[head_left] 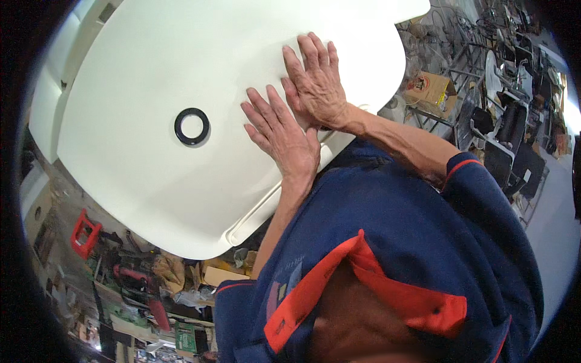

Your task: The person installs a circular electrical component into a white plastic chair shell. They route a cable, place the component into a cutout, and use a cordless drill to secure it with screws. The person then connects a small black plug to a wire inside the chair's frame.

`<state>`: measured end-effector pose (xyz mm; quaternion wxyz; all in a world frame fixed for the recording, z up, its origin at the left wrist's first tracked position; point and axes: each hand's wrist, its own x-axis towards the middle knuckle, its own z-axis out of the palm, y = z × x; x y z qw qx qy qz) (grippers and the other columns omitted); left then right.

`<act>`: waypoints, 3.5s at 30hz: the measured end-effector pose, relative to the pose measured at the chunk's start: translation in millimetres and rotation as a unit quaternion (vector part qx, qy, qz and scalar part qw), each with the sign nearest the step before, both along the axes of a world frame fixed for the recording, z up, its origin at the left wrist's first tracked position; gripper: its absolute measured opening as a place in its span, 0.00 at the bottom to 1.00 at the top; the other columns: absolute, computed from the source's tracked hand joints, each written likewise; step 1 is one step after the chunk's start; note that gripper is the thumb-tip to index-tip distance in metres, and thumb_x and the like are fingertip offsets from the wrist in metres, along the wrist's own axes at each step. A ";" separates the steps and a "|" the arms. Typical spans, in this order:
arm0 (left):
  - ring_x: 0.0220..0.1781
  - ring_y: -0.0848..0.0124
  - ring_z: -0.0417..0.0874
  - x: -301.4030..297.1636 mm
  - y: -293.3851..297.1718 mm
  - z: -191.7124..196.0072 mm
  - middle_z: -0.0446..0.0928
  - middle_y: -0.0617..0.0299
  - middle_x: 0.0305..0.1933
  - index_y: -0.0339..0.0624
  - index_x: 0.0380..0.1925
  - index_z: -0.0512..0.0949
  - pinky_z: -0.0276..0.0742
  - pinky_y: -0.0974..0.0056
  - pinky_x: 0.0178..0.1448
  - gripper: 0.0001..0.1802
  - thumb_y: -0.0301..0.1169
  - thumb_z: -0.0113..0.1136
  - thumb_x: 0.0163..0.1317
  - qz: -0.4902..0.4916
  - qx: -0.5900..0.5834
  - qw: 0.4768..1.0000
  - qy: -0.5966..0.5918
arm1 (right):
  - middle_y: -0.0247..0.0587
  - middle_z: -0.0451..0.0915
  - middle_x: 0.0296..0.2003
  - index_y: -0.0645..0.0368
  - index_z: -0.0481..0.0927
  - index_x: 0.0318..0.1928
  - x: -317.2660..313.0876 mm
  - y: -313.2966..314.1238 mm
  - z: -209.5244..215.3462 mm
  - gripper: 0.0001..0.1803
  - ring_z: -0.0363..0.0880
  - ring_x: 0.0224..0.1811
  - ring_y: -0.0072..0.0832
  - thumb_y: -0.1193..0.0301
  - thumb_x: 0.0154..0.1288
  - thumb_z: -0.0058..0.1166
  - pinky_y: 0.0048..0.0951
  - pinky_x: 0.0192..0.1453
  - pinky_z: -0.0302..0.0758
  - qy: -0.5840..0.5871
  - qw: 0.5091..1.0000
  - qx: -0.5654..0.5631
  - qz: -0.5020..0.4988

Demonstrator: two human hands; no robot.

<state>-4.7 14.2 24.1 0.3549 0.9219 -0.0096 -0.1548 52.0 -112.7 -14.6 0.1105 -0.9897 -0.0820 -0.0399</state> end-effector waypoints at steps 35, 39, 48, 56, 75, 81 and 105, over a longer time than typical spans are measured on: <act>0.87 0.37 0.26 -0.9 14.5 -33.6 0.28 0.41 0.88 0.61 0.84 0.42 0.29 0.22 0.80 0.66 0.41 0.79 0.54 -0.093 0.120 0.988 -0.020 | 0.64 0.73 0.61 0.64 0.78 0.61 -47.7 -5.6 -0.1 0.31 0.64 0.73 0.60 0.55 0.64 0.60 0.73 0.79 0.53 -0.209 0.958 0.177 -0.089; 0.87 0.36 0.22 6.3 12.2 -33.6 0.25 0.37 0.87 0.57 0.84 0.39 0.26 0.22 0.80 0.67 0.42 0.78 0.53 -0.093 0.122 0.988 0.003 | 0.61 0.72 0.61 0.64 0.78 0.58 -45.2 -11.0 4.5 0.31 0.63 0.73 0.60 0.53 0.64 0.61 0.70 0.80 0.53 -0.202 0.958 0.181 -0.090; 0.85 0.32 0.16 -1.8 26.8 -62.5 0.16 0.34 0.84 0.47 0.83 0.30 0.30 0.18 0.78 0.72 0.49 0.76 0.54 -0.142 0.159 0.976 -0.031 | 0.63 0.68 0.67 0.63 0.73 0.65 -41.7 -9.1 -3.3 0.36 0.58 0.77 0.58 0.49 0.67 0.58 0.74 0.81 0.47 -0.164 0.970 0.176 -0.020; 0.86 0.31 0.24 -12.6 -6.1 -42.9 0.30 0.28 0.85 0.50 0.83 0.51 0.24 0.24 0.81 0.60 0.49 0.74 0.53 -0.080 0.104 0.988 -0.076 | 0.63 0.71 0.64 0.66 0.75 0.61 -47.5 -8.7 -6.9 0.25 0.62 0.73 0.60 0.64 0.67 0.54 0.70 0.77 0.54 -0.165 0.976 0.138 0.039; 0.30 0.73 0.82 -364.5 -39.3 -156.5 0.85 0.59 0.30 0.37 0.43 0.85 0.77 0.65 0.34 0.19 0.44 0.61 0.72 0.634 -0.282 0.706 0.142 | 0.43 0.87 0.43 0.65 0.83 0.52 -118.6 -83.9 81.5 0.17 0.85 0.42 0.28 0.85 0.62 0.61 0.32 0.54 0.80 0.217 0.797 0.330 0.458; 0.33 0.65 0.86 -439.9 -207.9 -300.0 0.87 0.56 0.33 0.37 0.46 0.86 0.80 0.59 0.35 0.24 0.49 0.61 0.71 0.695 -0.369 0.565 0.249 | 0.48 0.87 0.46 0.61 0.84 0.53 -138.1 -124.2 55.3 0.20 0.86 0.46 0.41 0.82 0.58 0.60 0.36 0.53 0.81 0.413 0.700 0.136 0.567; 0.39 0.66 0.86 -238.4 4.5 -227.4 0.87 0.56 0.39 0.38 0.50 0.85 0.80 0.59 0.43 0.26 0.51 0.61 0.72 0.309 -0.148 0.892 0.296 | 0.40 0.89 0.40 0.59 0.87 0.52 -190.9 -438.8 89.9 0.17 0.86 0.43 0.27 0.71 0.63 0.62 0.35 0.51 0.82 0.079 0.873 0.458 -0.151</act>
